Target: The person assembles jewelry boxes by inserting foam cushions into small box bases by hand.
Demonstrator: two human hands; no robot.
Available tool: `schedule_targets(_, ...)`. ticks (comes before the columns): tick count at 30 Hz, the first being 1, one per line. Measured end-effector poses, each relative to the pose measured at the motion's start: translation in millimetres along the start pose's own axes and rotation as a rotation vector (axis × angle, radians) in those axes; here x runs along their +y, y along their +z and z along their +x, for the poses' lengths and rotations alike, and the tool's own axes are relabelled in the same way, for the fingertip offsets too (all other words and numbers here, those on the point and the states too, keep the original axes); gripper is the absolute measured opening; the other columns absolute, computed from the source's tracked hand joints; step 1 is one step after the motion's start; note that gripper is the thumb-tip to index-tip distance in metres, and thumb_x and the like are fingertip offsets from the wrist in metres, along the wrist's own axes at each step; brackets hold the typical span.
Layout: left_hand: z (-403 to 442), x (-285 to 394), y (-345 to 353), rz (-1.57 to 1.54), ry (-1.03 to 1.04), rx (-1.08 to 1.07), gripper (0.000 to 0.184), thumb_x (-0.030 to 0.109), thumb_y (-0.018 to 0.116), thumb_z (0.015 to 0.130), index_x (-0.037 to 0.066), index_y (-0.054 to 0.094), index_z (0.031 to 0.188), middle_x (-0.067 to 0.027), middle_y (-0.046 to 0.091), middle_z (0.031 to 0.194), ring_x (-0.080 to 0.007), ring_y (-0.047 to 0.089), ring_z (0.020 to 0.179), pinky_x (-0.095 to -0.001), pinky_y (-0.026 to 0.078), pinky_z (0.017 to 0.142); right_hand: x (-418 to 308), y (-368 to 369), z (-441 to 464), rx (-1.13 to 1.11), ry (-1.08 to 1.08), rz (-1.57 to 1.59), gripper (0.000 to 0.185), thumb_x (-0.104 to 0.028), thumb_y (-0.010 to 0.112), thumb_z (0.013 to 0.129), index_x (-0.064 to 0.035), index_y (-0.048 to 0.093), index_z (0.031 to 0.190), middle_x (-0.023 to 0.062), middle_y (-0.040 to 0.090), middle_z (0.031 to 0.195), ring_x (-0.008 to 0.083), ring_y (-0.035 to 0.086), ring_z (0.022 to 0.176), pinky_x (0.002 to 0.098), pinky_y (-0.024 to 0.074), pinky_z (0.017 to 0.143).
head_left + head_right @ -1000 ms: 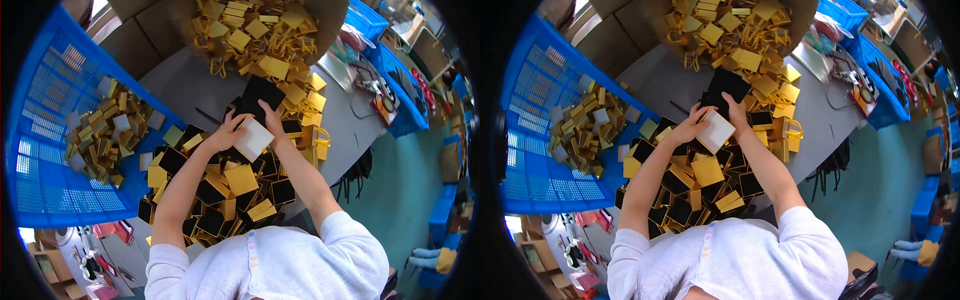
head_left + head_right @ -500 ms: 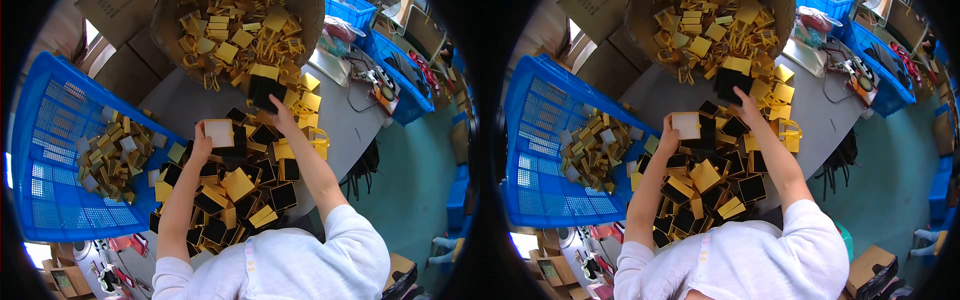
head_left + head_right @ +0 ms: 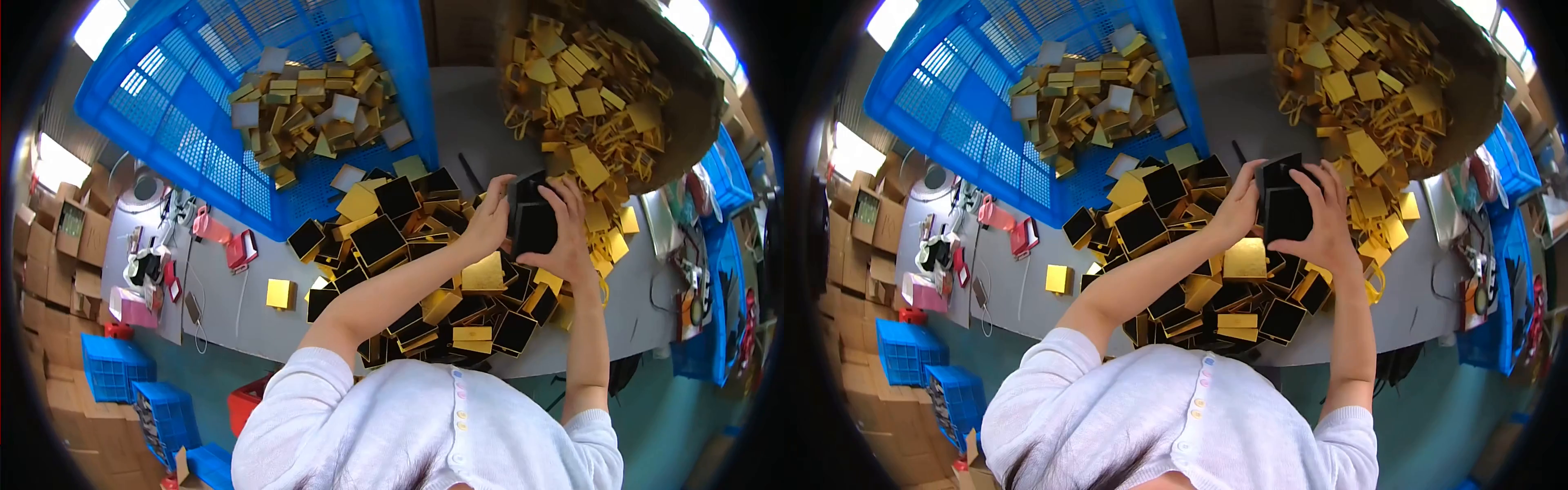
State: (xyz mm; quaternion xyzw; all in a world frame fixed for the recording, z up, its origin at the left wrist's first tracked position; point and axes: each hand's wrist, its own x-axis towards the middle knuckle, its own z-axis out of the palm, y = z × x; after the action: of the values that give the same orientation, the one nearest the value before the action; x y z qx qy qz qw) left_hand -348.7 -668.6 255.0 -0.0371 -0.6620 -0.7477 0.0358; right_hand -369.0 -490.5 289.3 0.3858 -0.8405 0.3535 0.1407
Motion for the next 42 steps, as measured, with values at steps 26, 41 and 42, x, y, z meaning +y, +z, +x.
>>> schedule_targets(26,-70,58,-89,0.370,0.127,0.316,0.031,0.012,0.051,0.092,0.006,0.040,0.120,-0.0182,0.064,0.099,-0.0326,0.064,0.093,-0.0358,0.048,0.078,-98,30,57,-0.182,-0.406,-0.211,0.086,-0.028,0.083,0.049,-0.0098,0.044,0.123,0.0137,0.043,0.130,0.0373,0.036,0.128,0.0469,0.0285,0.109)
schedule_targets(41,-81,47,-87,0.355,0.329,0.440,0.033,0.027,0.037,0.101,0.005,0.039,0.125,-0.0214,0.058,0.103,-0.0396,0.058,0.098,-0.0395,0.044,0.085,-105,68,45,-0.120,-0.202,-0.007,0.087,-0.020,0.085,0.044,-0.0076,0.047,0.121,0.0135,0.045,0.128,0.0353,0.043,0.119,0.0442,0.0337,0.100)
schedule_targets(42,-81,47,-89,0.353,0.330,0.433,0.033,0.027,0.037,0.101,0.005,0.039,0.125,-0.0214,0.058,0.103,-0.0396,0.058,0.098,-0.0395,0.044,0.085,-105,66,46,-0.116,-0.268,-0.023,0.086,-0.020,0.085,0.045,-0.0076,0.047,0.121,0.0134,0.044,0.129,0.0355,0.042,0.119,0.0442,0.0325,0.100)
